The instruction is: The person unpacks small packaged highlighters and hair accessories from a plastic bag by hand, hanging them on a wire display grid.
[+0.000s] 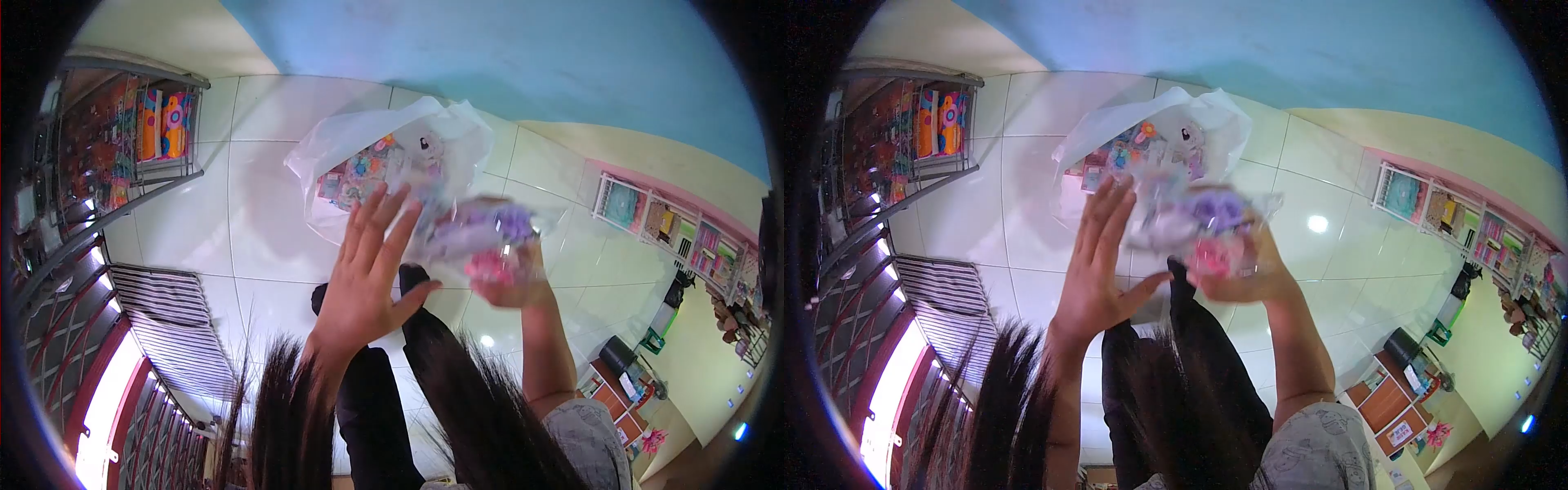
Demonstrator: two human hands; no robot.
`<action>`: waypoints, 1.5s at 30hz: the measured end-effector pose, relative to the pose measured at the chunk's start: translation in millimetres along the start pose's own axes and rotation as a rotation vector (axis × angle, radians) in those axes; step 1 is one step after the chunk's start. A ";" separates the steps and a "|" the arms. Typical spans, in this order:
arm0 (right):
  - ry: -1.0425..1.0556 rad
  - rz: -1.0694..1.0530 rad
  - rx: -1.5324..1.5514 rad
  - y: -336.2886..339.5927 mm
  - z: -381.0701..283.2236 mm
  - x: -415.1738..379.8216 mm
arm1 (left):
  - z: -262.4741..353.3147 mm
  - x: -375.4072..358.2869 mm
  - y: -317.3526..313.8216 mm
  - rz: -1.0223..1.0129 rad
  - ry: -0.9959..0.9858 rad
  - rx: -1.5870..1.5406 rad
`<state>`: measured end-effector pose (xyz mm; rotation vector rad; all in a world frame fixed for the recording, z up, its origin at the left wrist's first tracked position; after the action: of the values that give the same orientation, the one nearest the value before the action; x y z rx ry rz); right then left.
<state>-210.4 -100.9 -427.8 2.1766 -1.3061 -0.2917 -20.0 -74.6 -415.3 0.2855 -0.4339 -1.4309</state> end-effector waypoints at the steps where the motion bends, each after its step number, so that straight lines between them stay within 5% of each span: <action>1: -0.126 -0.017 0.214 2.2 -14.9 7.6 | -0.7 -4.7 -1.5 -0.071 -0.001 -0.027; 5: -0.502 -0.125 0.498 5.2 -31.7 4.2 | -6.8 -27.9 -5.8 -0.215 0.094 -0.112; 6: -0.418 -0.163 0.299 7.1 -29.6 2.6 | -8.9 -35.5 -8.7 -0.232 0.195 -0.137; 9: -0.747 -0.007 0.691 4.3 -11.0 -8.5 | -15.9 -43.7 -9.3 -0.265 0.420 -0.220; 10: -0.639 -0.045 0.654 0.5 0.5 -5.8 | -17.9 -45.5 -9.1 -0.272 0.484 -0.250; 13: -0.976 0.094 0.768 -9.6 15.9 -3.4 | -26.1 -46.3 -13.2 -0.213 0.567 -0.324; 22: -0.897 0.124 0.937 -40.0 47.2 16.4 | -47.6 -27.8 -15.3 -0.181 0.755 -0.161; 32: -0.997 0.342 1.083 -47.2 70.5 12.5 | -56.0 -31.1 -13.9 -0.110 0.732 -0.209; 45: -0.954 0.257 1.138 -51.9 104.0 -7.6 | -44.7 -34.0 -10.4 -0.251 0.729 -0.247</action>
<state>-224.0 -113.8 -542.8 2.7949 -2.7682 -0.6393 -11.8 -45.3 -463.7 0.6432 0.3822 -1.4914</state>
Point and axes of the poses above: each hand's wrist, its own x-axis towards the middle knuckle, its own y-axis out of the back of the hand, z = x × y, the point moved 4 cm from there along x, towards the middle knuckle, and after that the axes turned 12 degrees about z, right-handed, at the moved point
